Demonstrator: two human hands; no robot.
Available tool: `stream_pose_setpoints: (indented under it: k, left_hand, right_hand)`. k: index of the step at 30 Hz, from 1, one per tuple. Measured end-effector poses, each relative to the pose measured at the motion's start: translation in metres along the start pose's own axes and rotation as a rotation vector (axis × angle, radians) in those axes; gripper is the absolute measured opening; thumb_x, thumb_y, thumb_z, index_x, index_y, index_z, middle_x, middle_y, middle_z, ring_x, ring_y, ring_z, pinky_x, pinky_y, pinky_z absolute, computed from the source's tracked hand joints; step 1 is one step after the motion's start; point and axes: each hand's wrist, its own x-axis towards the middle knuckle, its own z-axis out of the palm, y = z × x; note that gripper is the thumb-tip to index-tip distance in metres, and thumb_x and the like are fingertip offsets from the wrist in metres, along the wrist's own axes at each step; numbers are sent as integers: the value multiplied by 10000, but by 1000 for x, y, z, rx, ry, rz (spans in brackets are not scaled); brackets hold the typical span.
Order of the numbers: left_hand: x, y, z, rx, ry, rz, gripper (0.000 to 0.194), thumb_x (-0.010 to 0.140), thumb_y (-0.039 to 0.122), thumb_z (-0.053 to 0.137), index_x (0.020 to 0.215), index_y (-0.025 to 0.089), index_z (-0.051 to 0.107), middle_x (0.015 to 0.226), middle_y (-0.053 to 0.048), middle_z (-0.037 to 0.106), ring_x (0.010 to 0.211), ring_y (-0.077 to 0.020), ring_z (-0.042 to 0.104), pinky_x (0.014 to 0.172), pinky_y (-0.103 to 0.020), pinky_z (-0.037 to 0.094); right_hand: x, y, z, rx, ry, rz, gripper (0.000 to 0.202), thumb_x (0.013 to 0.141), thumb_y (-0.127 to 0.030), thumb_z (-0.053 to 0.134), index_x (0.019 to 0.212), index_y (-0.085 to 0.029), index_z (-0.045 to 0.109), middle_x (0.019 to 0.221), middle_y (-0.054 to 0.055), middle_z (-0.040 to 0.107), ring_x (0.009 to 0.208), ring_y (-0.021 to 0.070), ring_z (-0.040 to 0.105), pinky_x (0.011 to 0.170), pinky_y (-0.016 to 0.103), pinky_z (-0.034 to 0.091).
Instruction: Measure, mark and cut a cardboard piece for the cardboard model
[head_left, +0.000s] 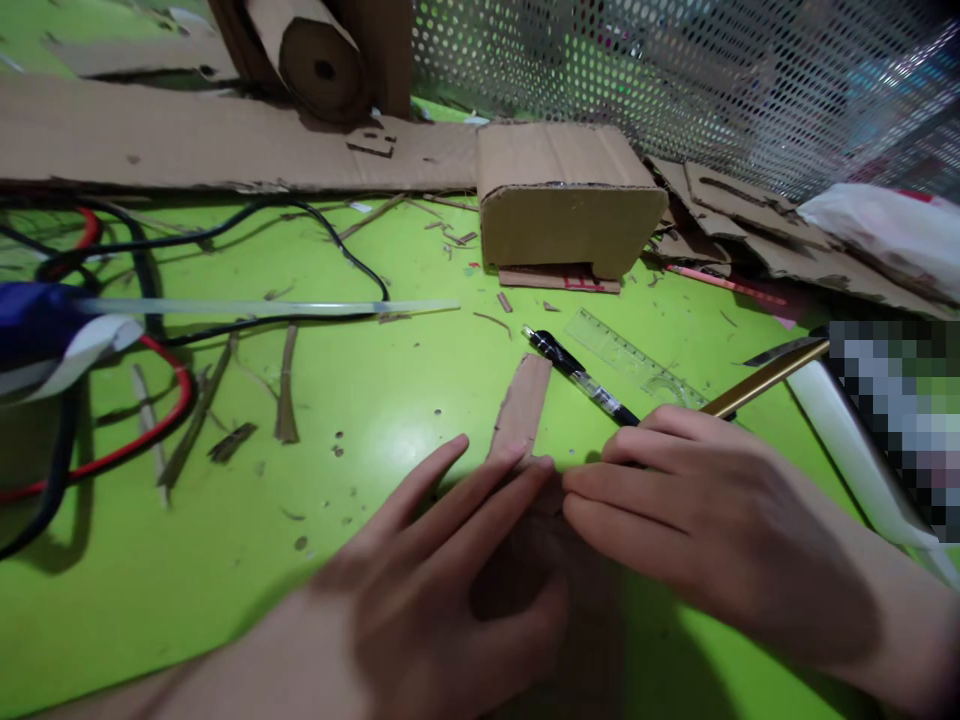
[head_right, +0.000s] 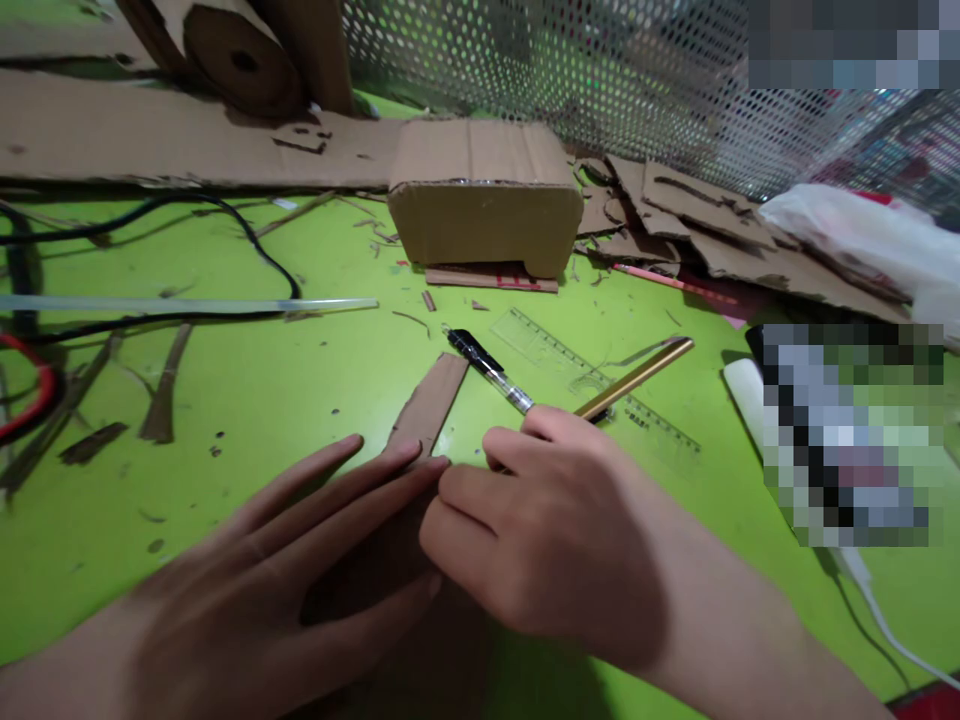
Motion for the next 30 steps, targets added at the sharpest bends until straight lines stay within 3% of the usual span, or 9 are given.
stream_pose_setpoints:
  k: [5,8,12,15,19,25,30]
  left_hand:
    - [3,1,2,-5,25,29,246,899,209,425,1029,173,630,1017,-45,762,873,-232,747,935,-419,599]
    - [-4,-3,1,11,-17,109,252,874,136,447,1015,220,638,1170,-47,714,1065,-240,692,1042,-490,520]
    - [-12,-10,-9,51,-126,248,262,865,77,457,947,257,628,1301,-74,622,1348,-243,470,1167,-571,321]
    - [-11,-12,-17,12,-146,300,219,911,112,455,910,251,625,1290,-48,616,1376,-183,409,1234,-484,160]
    - [-6,-11,-20,-55,-136,297,190,945,135,458,928,214,630,1106,-17,672,1214,-142,541,1222,-337,200]
    - [2,-10,-24,-63,-209,308,302,990,165,350,1166,209,591,1306,-46,589,1330,-187,452,1205,-329,202]
    - [6,-5,-22,-43,-199,262,351,1010,223,297,1142,278,617,1197,10,639,1199,-141,525,1193,-285,122]
  right_hand:
    - [1,0,2,-2,12,5,368,982,-42,375,866,-148,707,829,9,752,655,179,581,590,356,377]
    - [0,-1,2,7,11,13,347,974,-36,386,867,-150,696,833,7,750,651,178,572,593,351,362]
    - [-4,-2,3,54,1,70,342,967,-25,366,879,-163,667,847,11,743,668,178,573,633,342,359]
    - [-7,0,6,94,7,144,313,947,-22,386,905,-184,650,872,11,741,695,184,585,657,339,362]
    - [-8,-1,9,100,12,188,343,944,-22,374,873,-186,667,857,13,748,669,182,605,627,335,378]
    - [-3,-14,7,-25,136,196,511,1019,-75,287,770,-208,713,798,-20,769,605,146,622,584,318,417]
    - [-1,-19,3,-12,131,257,491,1035,-127,314,798,-220,734,787,-42,769,623,136,633,549,313,424]
